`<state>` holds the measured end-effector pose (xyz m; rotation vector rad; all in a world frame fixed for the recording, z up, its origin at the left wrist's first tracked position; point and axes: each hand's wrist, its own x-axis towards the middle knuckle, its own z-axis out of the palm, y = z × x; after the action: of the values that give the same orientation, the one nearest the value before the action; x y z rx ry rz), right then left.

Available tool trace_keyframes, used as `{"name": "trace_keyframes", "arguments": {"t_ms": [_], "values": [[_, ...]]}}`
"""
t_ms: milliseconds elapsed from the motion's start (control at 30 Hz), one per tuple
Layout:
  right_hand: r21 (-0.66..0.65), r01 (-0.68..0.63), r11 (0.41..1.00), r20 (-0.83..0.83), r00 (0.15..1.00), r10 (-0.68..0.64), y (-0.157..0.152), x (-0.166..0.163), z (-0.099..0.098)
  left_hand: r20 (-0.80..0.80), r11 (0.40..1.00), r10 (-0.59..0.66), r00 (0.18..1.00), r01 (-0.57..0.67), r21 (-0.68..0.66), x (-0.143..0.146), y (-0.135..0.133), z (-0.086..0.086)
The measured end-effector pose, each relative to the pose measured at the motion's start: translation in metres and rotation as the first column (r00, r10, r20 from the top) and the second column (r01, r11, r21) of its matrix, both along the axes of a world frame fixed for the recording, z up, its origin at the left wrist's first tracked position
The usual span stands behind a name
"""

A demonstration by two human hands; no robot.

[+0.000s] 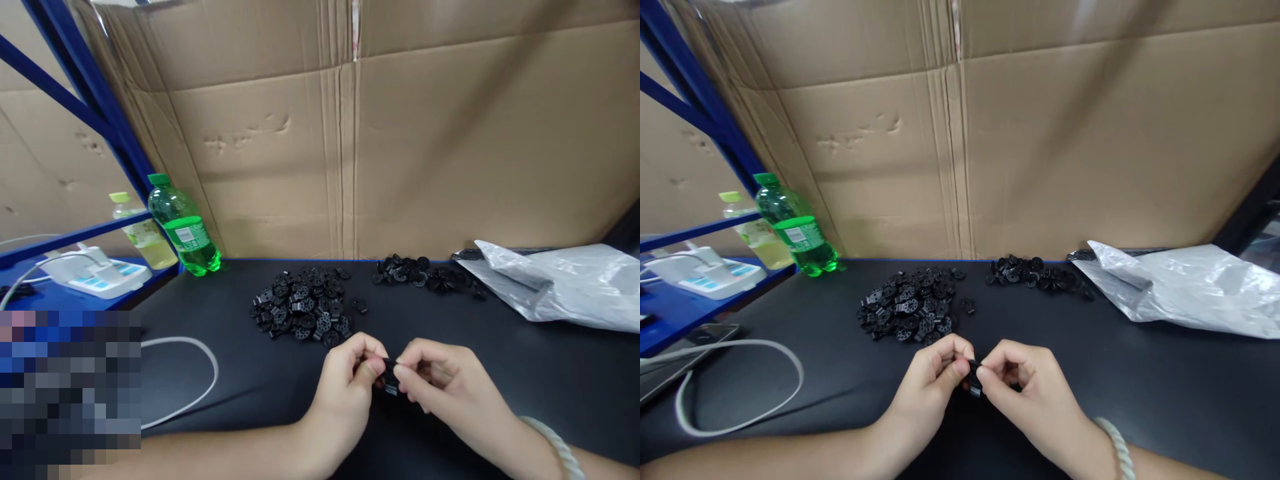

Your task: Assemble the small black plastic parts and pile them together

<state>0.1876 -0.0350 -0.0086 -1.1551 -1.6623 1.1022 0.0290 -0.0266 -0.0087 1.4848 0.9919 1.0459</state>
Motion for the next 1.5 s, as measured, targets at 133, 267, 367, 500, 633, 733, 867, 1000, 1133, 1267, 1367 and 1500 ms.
{"name": "trace_keyframes", "arguments": {"t_ms": [133, 267, 367, 500, 633, 733, 867, 1000, 1133, 1267, 1367, 1500], "values": [[-0.047, -0.034, 0.998, -0.075, 0.997, 0.03, 0.008, 0.004, -0.002, -0.148, 0.983, 0.029, 0.989, -0.001, 0.184, -0.008, 0.009, 0.01], [-0.02, -0.019, 1.0, -0.087, 0.996, 0.017, 0.016, 0.013, -0.001, -0.291, 0.899, 0.208, 0.934, -0.065, 0.433, -0.029, 0.035, 0.04], [0.012, 0.038, 0.999, -0.066, 0.997, -0.037, 0.021, 0.02, 0.0, -0.359, 0.804, 0.377, 0.854, -0.109, 0.584, -0.051, 0.061, 0.06], [0.024, 0.116, 0.993, -0.106, 0.988, -0.113, 0.033, 0.028, -0.003, -0.501, 0.771, 0.429, 0.751, -0.016, 0.636, -0.075, 0.09, 0.065], [0.148, 0.162, 0.976, 0.011, 0.986, -0.166, 0.054, 0.046, -0.004, -0.55, 0.73, 0.474, 0.688, 0.042, 0.682, -0.081, 0.099, 0.053], [0.44, 0.097, 0.893, 0.322, 0.911, -0.258, 0.079, 0.063, 0.002, -0.543, 0.685, 0.485, 0.685, 0.088, 0.724, -0.072, 0.09, 0.047], [0.575, -0.09, 0.813, 0.507, 0.819, -0.269, 0.114, 0.067, 0.019, -0.566, 0.659, 0.391, 0.726, 0.209, 0.723, -0.052, 0.066, 0.041], [0.606, -0.288, 0.742, 0.635, 0.737, -0.232, 0.134, 0.051, 0.03, -0.585, 0.67, 0.274, 0.763, 0.285, 0.686, -0.038, 0.047, 0.028], [0.605, -0.425, 0.673, 0.709, 0.672, -0.213, 0.147, 0.041, 0.027, -0.545, 0.718, 0.178, 0.819, 0.27, 0.642, -0.034, 0.04, 0.018], [0.638, -0.477, 0.604, 0.709, 0.671, -0.219, 0.155, 0.043, 0.026, -0.446, 0.823, 0.1, 0.889, 0.178, 0.54, -0.029, 0.034, 0.019], [0.71, -0.43, 0.558, 0.639, 0.728, -0.251, 0.141, 0.045, 0.032, -0.363, 0.928, 0.032, 0.931, 0.107, 0.358, -0.024, 0.03, 0.023], [0.848, -0.29, 0.443, 0.446, 0.842, -0.303, 0.087, 0.043, 0.037, -0.218, 0.991, -0.1, 0.971, 0.117, 0.062, -0.019, 0.024, 0.028]]}}
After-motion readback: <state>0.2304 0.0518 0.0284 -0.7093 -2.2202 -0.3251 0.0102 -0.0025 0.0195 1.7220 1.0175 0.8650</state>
